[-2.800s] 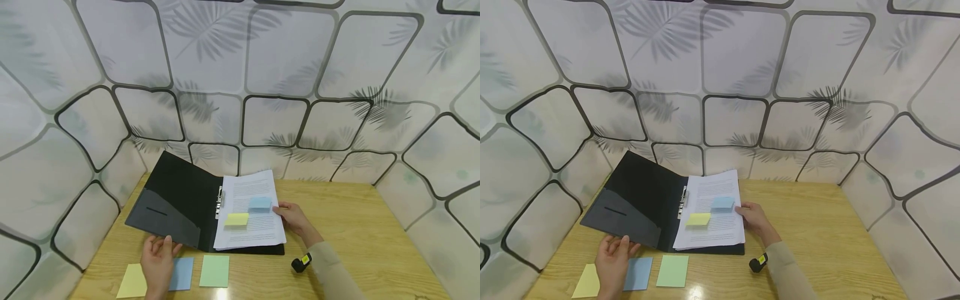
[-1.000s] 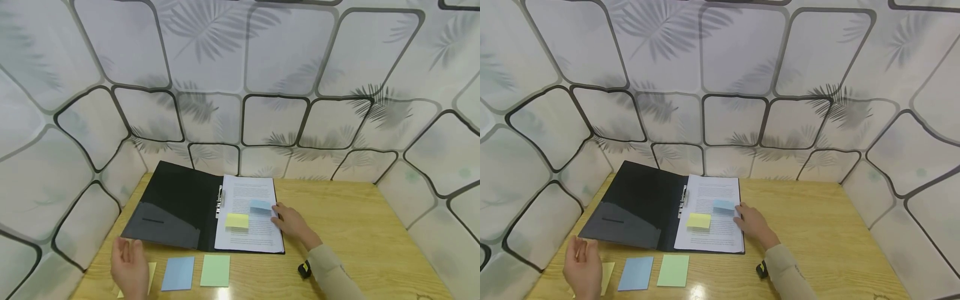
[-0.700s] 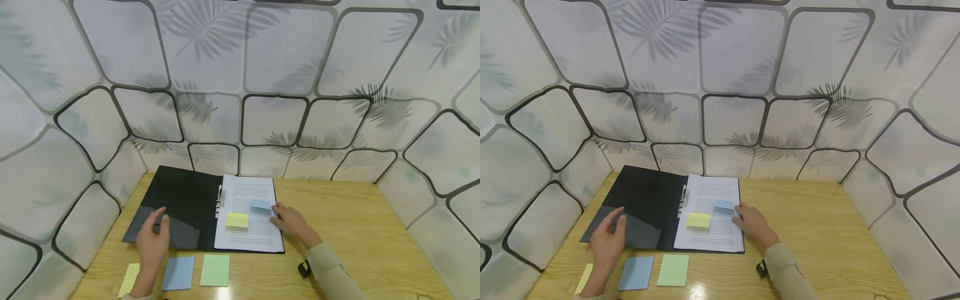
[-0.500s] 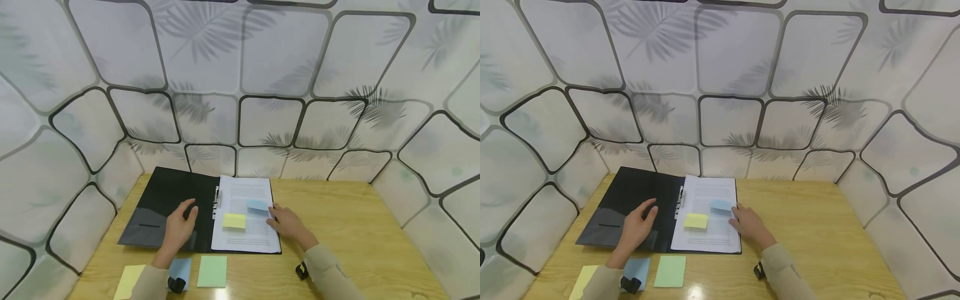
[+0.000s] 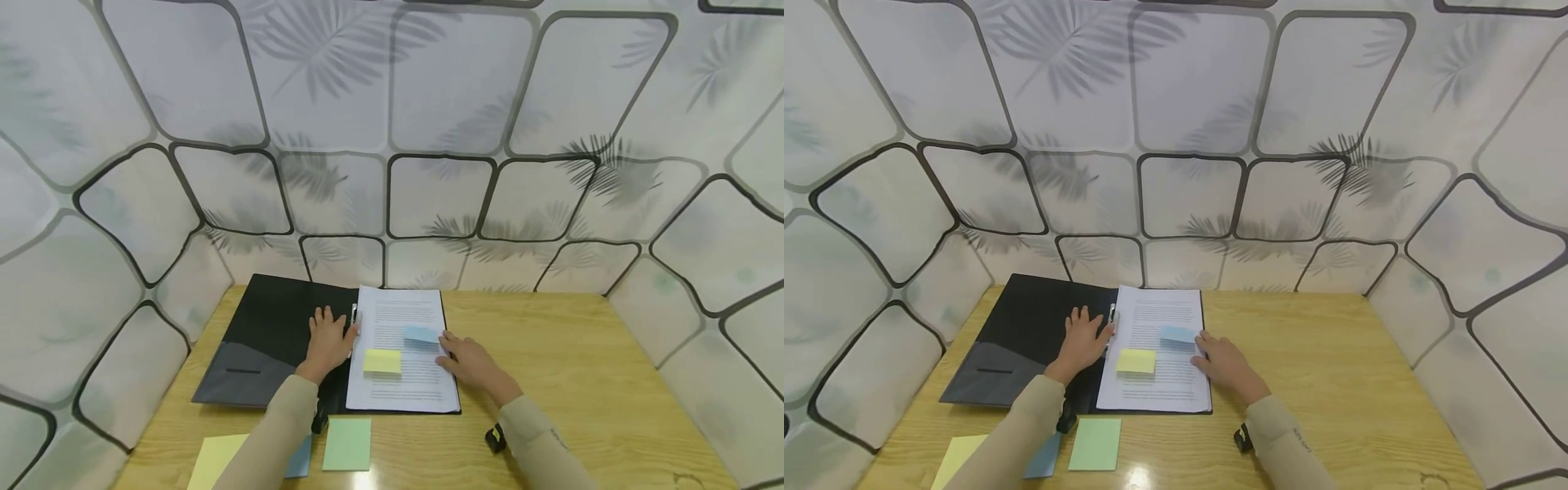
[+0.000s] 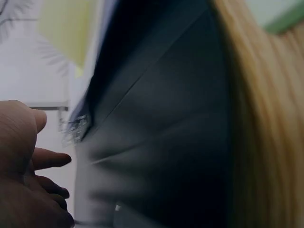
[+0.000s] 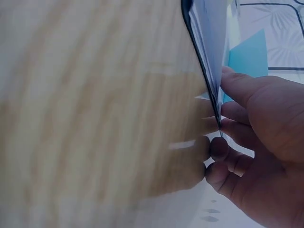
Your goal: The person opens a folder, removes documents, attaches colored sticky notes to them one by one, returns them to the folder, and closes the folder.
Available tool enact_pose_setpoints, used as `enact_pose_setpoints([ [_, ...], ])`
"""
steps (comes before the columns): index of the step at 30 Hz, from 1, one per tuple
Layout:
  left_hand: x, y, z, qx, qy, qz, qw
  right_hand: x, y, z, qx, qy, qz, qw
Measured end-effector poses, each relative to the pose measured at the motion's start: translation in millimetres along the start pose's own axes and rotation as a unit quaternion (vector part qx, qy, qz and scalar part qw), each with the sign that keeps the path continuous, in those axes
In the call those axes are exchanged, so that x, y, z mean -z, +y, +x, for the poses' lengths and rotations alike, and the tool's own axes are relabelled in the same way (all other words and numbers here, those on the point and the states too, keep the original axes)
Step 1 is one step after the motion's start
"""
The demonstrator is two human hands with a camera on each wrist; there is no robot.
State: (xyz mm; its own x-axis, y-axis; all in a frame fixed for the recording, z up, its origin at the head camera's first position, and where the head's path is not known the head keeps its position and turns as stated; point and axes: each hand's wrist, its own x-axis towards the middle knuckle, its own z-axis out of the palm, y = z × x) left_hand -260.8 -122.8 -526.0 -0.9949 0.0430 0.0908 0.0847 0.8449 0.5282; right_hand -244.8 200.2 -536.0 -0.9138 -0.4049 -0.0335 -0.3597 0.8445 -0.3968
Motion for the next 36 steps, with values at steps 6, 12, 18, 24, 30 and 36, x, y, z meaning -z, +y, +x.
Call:
enact_pose_setpoints([
  [6, -11.6, 3.4, 9.7, 0.019, 0.002, -0.002, 0.9998, 2, 1, 0, 0.002, -0.011, -0.005, 1.000],
  [12, -15.3, 2.0, 15.6, 0.041, 0.008, -0.048, 0.9980, 4, 0, 1, -0.004, -0.016, -0.001, 1.000],
  [18, -16.9, -0.7, 17.2, 0.056, 0.020, -0.093, 0.9939, 6, -2, 2, -0.015, -0.021, 0.004, 1.000],
  [24, -12.9, -1.8, 10.4, 0.041, 0.037, -0.125, 0.9907, 4, -1, 1, -0.017, -0.021, 0.004, 1.000],
  [30, -4.6, -8.1, -4.4, 0.002, 0.040, -0.106, 0.9935, 3, -1, 1, -0.015, -0.023, 0.005, 1.000],
  [36, 8.6, -9.5, -24.1, -0.048, 0.036, -0.027, 0.9978, 2, 0, 3, -0.015, -0.024, 0.002, 1.000],
])
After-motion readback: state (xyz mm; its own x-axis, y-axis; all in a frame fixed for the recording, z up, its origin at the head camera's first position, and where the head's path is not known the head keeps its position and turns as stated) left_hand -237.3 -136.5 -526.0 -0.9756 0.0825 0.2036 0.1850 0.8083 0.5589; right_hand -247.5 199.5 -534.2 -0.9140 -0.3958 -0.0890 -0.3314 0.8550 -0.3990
